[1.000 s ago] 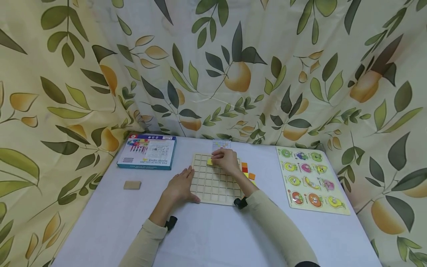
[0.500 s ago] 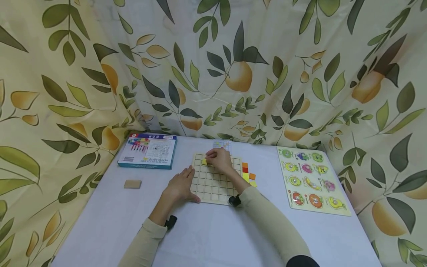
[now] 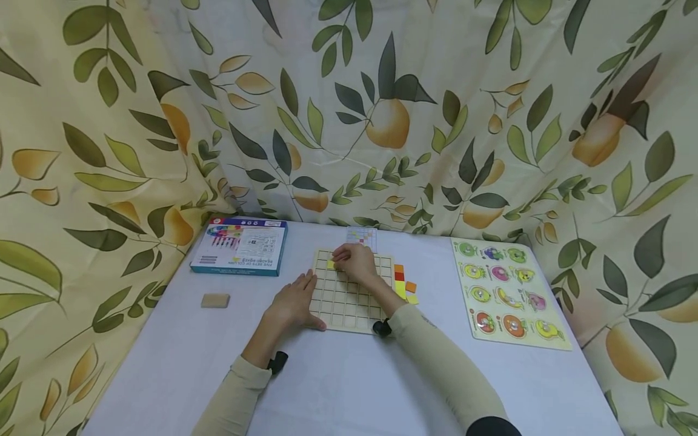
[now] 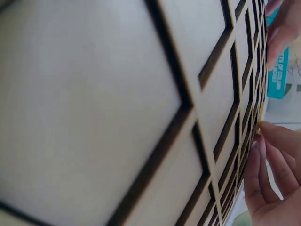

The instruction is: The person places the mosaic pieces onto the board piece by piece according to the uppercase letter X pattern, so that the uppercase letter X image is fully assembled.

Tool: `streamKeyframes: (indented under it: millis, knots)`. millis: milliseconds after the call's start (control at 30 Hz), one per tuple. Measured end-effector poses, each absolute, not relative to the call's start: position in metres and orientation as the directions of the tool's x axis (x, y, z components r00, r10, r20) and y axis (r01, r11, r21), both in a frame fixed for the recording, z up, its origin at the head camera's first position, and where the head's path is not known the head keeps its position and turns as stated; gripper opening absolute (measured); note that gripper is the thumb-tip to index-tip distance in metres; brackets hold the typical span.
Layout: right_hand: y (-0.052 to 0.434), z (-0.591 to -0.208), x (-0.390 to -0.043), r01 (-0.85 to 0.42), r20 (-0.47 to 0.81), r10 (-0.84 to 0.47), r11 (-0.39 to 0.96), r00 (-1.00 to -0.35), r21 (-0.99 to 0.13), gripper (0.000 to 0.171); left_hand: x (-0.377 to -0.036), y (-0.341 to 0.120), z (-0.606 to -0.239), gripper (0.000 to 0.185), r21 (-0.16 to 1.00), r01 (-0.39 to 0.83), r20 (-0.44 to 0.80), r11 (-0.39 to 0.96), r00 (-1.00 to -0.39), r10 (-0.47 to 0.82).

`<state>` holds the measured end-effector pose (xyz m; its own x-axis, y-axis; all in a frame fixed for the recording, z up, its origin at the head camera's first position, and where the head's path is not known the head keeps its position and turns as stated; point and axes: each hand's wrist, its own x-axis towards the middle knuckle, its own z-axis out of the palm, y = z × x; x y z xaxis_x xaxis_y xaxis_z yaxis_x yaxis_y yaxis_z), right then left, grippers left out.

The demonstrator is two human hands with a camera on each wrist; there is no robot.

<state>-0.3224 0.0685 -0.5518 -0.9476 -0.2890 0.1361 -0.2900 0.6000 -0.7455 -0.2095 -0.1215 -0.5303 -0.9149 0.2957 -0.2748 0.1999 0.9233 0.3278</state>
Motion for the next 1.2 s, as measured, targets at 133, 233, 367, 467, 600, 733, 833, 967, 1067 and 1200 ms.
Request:
streamKeyframes:
  millis: [133,233,367,467,600,733,833,967,1067,1200]
  knots:
    - [0.071,-0.549,-0.319,-0.28,0.123,-0.291,0.593,-0.949,-0.755,0.021,-0.209,-0.121,-0.53,0.128,0.331,0.194,-0.281,0.924,-0.914,0.292]
    - [0.074,-0.545,-0.314,-0.271,0.116,-0.29,0.582,-0.95,-0.767,0.021,-0.208,-0.121,-0.528,0.128,0.336,0.193,-0.282,0.922,-0.913,0.294]
    - [0.08,-0.536,-0.305,-0.272,0.128,-0.28,0.572,-0.951,-0.773,0.02,-0.208,-0.121,-0.526,0.128,0.339,0.199,-0.277,0.919,-0.913,0.3]
    - [0.088,-0.529,-0.297,-0.275,0.142,-0.267,0.57,-0.953,-0.774,0.021,-0.207,-0.122,-0.526,0.127,0.352,0.197,-0.273,0.915,-0.913,0.302]
    - [0.1,-0.524,-0.288,-0.286,0.167,-0.252,0.572,-0.953,-0.769,0.021,-0.206,-0.122,-0.527,0.127,0.358,0.193,-0.278,0.913,-0.912,0.302]
    - [0.116,-0.519,-0.279,-0.307,0.202,-0.241,0.566,-0.949,-0.765,0.019,-0.207,-0.121,-0.527,0.127,0.356,0.191,-0.274,0.915,-0.914,0.298]
    - [0.129,-0.517,-0.272,-0.3,0.211,-0.218,0.575,-0.953,-0.761,0.018,-0.207,-0.12,-0.527,0.128,0.354,0.201,-0.27,0.913,-0.913,0.306]
    - [0.148,-0.517,-0.263,-0.268,0.201,-0.179,0.606,-0.963,-0.749,0.02,-0.207,-0.12,-0.527,0.128,0.355,0.209,-0.266,0.911,-0.912,0.313]
    - [0.161,-0.519,-0.258,-0.255,0.198,-0.161,0.635,-0.967,-0.729,0.021,-0.206,-0.12,-0.526,0.128,0.361,0.202,-0.261,0.91,-0.915,0.307]
    - [0.177,-0.523,-0.254,-0.244,0.202,-0.142,0.671,-0.969,-0.7,0.021,-0.204,-0.119,-0.525,0.128,0.362,0.202,-0.255,0.91,-0.918,0.305]
